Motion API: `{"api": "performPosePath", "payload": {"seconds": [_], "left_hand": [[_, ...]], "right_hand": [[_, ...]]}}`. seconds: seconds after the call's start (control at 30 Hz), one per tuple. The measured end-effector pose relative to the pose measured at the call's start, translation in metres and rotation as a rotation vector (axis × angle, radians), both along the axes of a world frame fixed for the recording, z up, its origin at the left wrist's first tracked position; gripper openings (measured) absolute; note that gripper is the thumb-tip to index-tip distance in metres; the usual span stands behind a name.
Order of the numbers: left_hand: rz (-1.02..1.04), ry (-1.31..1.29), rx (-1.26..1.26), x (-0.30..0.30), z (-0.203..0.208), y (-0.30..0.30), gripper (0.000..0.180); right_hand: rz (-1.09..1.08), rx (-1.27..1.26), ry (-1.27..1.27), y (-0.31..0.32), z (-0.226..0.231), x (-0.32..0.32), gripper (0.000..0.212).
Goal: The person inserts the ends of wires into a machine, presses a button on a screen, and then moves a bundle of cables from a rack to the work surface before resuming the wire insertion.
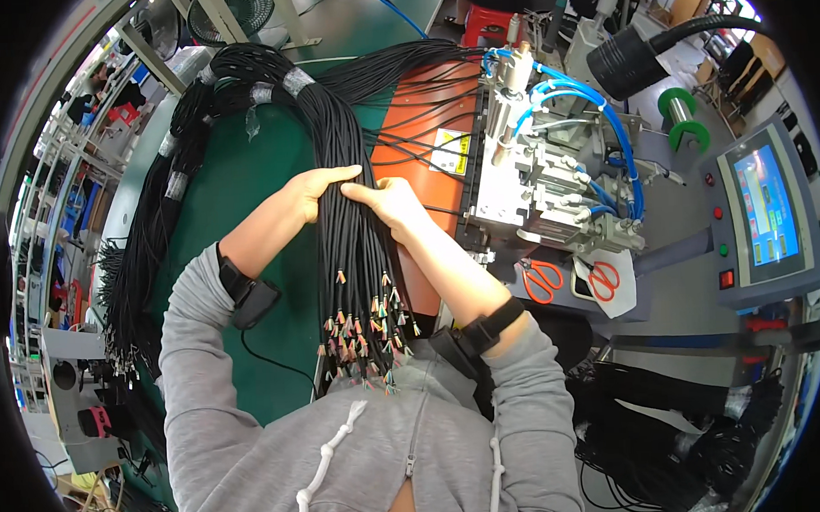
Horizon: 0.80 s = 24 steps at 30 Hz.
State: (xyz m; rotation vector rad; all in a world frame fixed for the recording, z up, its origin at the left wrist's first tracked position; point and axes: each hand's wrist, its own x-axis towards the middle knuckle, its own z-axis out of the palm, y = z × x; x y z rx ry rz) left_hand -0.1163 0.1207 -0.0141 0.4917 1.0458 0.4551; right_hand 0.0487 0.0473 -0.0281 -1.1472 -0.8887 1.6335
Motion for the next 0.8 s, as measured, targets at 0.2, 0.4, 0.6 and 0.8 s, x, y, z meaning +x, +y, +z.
{"api": "performPosePath", "payload": {"seconds": [0.2,0.4,0.6,0.8], "left_hand": [[0.004,0.127,0.085,-0.018,0.011,-0.012,0.014],[-0.138,0.177,0.153,-0.024,0.04,-0.006,0.011],[-0.427,0.654,0.575,-0.061,0.102,0.018,0.023],[-0.671,1.45,1.258,-0.062,0.065,0.029,0.063]], "right_hand": [[-0.15,-0.073,0.263,0.004,-0.007,0.007,0.019],[0.113,-0.185,0.5,-0.015,0.02,0.021,0.015],[0.133,-0.209,0.586,-0.06,0.033,0.072,0.012],[0.095,-0.319,0.602,-0.091,0.035,0.074,0.029]]}}
